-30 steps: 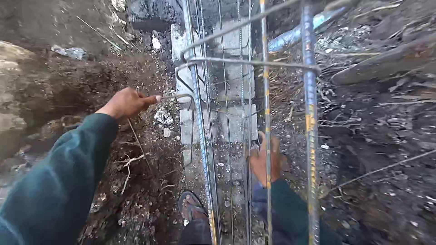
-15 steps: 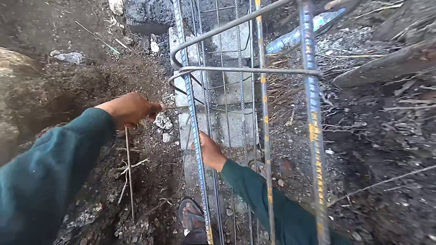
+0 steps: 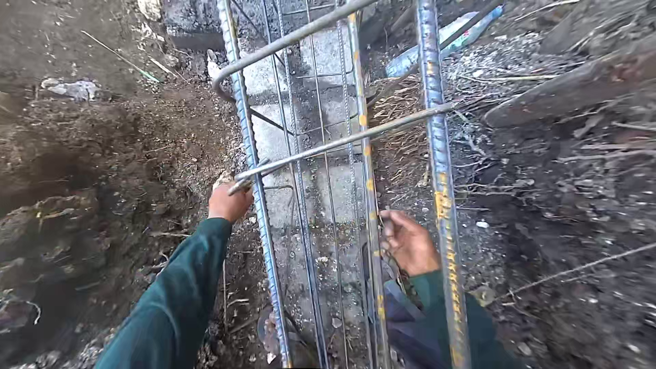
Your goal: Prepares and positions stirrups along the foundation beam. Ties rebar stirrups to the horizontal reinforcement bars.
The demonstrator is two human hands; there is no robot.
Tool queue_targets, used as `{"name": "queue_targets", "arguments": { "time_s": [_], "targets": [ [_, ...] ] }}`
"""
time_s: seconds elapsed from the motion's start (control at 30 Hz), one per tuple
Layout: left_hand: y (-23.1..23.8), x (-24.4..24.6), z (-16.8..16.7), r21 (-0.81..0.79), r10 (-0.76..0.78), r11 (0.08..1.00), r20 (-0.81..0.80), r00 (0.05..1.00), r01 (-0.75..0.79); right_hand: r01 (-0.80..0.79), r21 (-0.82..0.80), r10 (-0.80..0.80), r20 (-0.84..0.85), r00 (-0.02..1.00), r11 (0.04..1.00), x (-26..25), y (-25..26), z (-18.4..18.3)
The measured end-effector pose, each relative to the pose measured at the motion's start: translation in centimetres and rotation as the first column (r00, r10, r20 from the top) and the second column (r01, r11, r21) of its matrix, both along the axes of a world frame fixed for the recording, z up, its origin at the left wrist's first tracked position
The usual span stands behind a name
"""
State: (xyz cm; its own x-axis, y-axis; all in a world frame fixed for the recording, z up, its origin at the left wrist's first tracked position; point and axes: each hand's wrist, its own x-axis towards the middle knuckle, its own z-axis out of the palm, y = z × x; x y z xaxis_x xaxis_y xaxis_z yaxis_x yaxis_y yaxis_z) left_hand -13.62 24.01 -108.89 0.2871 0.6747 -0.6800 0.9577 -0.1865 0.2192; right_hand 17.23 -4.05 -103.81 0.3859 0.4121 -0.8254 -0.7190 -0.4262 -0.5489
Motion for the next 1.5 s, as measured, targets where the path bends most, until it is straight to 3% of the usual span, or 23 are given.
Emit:
{"name": "queue_targets", "arguments": {
  "time_s": [0.07, 0.13, 0.2, 0.27, 0.33, 0.4, 0.47, 0.57, 0.7, 0.83, 0.93, 1.17, 1.3, 1.4, 1.5],
  "targets": [
    [0.7, -1.9, -2.0, 0.057, 0.051, 0.997, -0.078, 0.996, -0.046, -0.025, -0.14, 0.035, 0.071, 0.997, 0.99, 1.8, -0.1, -3.6],
    [1.6, -3.0, -3.1, 0.076, 0.072, 0.995, -0.118, 0.99, -0.063, -0.277, -0.21, 0.293, 0.053, 0.955, 0.938, 1.6, 0.7, -7.5],
    [1.8, -3.8, -4.7, 0.132, 0.084, 0.989, -0.119, 0.989, -0.068, -0.588, -0.16, 0.583, -0.083, 0.809, 0.793, -0.6, 3.0, -10.2],
    [1.5, -3.0, -4.6, 0.128, 0.125, 0.986, -0.14, 0.982, -0.107, -0.758, -0.006, 0.745, -0.181, 0.643, 0.653, -3.6, 4.9, -12.3],
    [0.4, -2.3, -4.6, 0.059, 0.16, 0.987, -0.16, 0.974, -0.152, -0.774, 0.138, 0.781, -0.212, 0.587, 0.618, -6.4, 5.0, -14.9],
    [-1.1, -2.1, -4.9, 0.01, 0.151, 0.988, -0.15, 0.977, -0.152, -0.741, 0.179, 0.76, -0.223, 0.61, 0.647, -8.8, 4.8, -15.3],
    [-2.1, -1.5, -5.0, -0.009, 0.115, 0.993, -0.146, 0.983, -0.118, -0.748, 0.13, 0.759, -0.143, 0.636, 0.651, -10.3, 4.3, -14.9],
    [-2.4, -0.6, -5.1, -0.084, 0.077, 0.992, -0.178, 0.981, -0.093, -0.831, 0.034, 0.831, 0.018, 0.556, 0.555, -11.2, 4.4, -15.3],
    [-4.1, -0.3, -4.9, -0.118, 0.125, 0.982, -0.17, 0.978, -0.146, -0.838, 0.045, 0.839, -0.01, 0.544, 0.544, -11.8, 5.5, -15.6],
    [-5.2, -2.1, -5.5, 0.012, 0.282, 0.959, -0.146, 0.948, -0.283, -0.942, -0.2, 0.961, 0.118, 0.249, 0.268, -12.6, 6.7, -14.8],
    [-5.3, -2.7, -6.5, 0.053, 0.296, 0.955, -0.139, 0.945, -0.291, -0.915, -0.346, 0.973, 0.17, 0.157, 0.208, -13.6, 7.0, -14.4],
    [-6.8, -1.2, -11.5, 0.174, 0.243, 0.957, -0.053, 0.969, -0.231, -0.867, -0.441, 0.972, 0.067, 0.226, 0.232, -12.8, 7.6, -12.3],
    [-6.7, 3.8, -9.8, 0.131, 0.184, 0.972, 0.089, 0.979, -0.195, -0.76, -0.443, 0.859, 0.047, 0.51, 0.476, -11.5, 5.8, -13.5],
    [-6.0, 5.9, -11.8, 0.127, 0.1, 0.983, 0.224, 0.969, -0.131, -0.693, -0.433, 0.771, 0.009, 0.637, 0.577, -9.6, 4.4, -13.6],
    [-6.0, 6.6, -12.7, -0.043, 0.278, 0.958, 0.389, 0.879, -0.284, -0.637, -0.429, 0.703, -0.008, 0.712, 0.64, -8.8, 3.3, -13.5]
  ]
}}
